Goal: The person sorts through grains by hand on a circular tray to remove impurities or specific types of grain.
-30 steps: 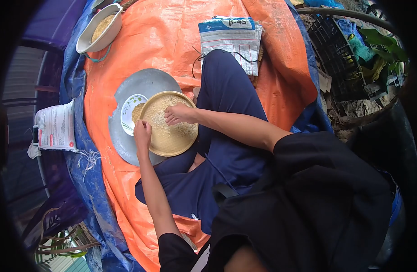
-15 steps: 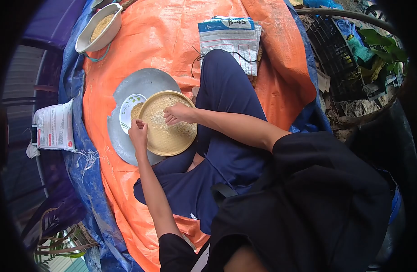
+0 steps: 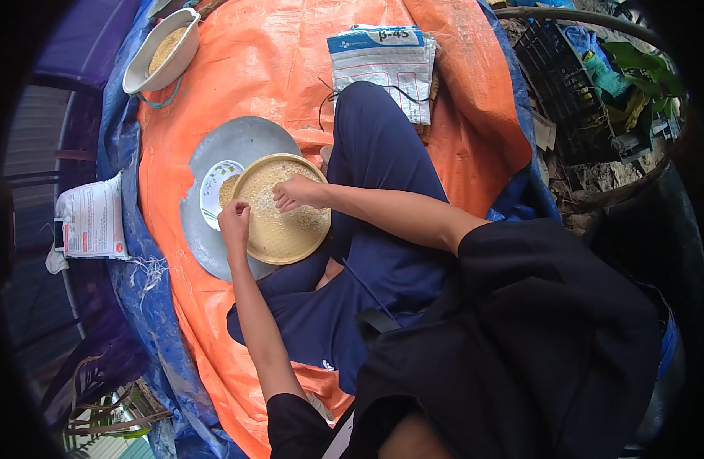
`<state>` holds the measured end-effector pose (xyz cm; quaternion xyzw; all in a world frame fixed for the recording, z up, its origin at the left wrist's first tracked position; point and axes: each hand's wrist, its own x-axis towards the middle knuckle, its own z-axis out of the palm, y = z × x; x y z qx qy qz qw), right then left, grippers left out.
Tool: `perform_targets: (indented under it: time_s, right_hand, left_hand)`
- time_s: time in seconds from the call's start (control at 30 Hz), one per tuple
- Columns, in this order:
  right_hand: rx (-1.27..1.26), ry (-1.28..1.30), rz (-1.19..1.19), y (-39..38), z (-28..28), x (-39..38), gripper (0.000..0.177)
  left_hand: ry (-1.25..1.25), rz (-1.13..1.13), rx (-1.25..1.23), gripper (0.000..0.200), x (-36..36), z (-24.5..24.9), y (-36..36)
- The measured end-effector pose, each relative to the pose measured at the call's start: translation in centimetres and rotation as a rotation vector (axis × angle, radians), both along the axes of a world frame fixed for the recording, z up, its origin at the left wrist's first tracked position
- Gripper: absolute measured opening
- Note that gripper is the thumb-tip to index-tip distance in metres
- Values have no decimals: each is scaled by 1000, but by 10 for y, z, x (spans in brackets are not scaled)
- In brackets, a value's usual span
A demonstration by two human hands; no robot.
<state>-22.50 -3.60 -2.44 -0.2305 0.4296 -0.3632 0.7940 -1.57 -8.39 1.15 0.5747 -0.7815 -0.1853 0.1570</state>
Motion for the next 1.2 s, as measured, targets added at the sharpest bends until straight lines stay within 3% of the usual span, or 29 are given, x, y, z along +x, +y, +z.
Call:
perform_targets:
  time_s: [0.33,0.5,0.63,0.93,1.03,1.2]
  right_hand:
    - [54,-60,-12,0,4,-2,38]
    - [23,-85,7,0,0,-2,41]
    - [63,-120,-19,-2,-2,0,37]
    - [72,-104,2,-1,9,-3,40]
    - [65,-98,-4,-1,6,-4,40]
    - [82,-112,-4,-2,3,-3,40]
  left_hand:
    - [-145,-177,-31,21,-13,-5,-11]
    - [-254,-264,-22,13,-22,-9,-15]
    - [-339,-346,-193,10,-24,-12,-17]
    - [-512,-366,-130,22,-33,-10,-20]
    - [-482,-343,-147,30,-29,-13,-21]
    - [-168,-118,-56,32,-16,-13,-7]
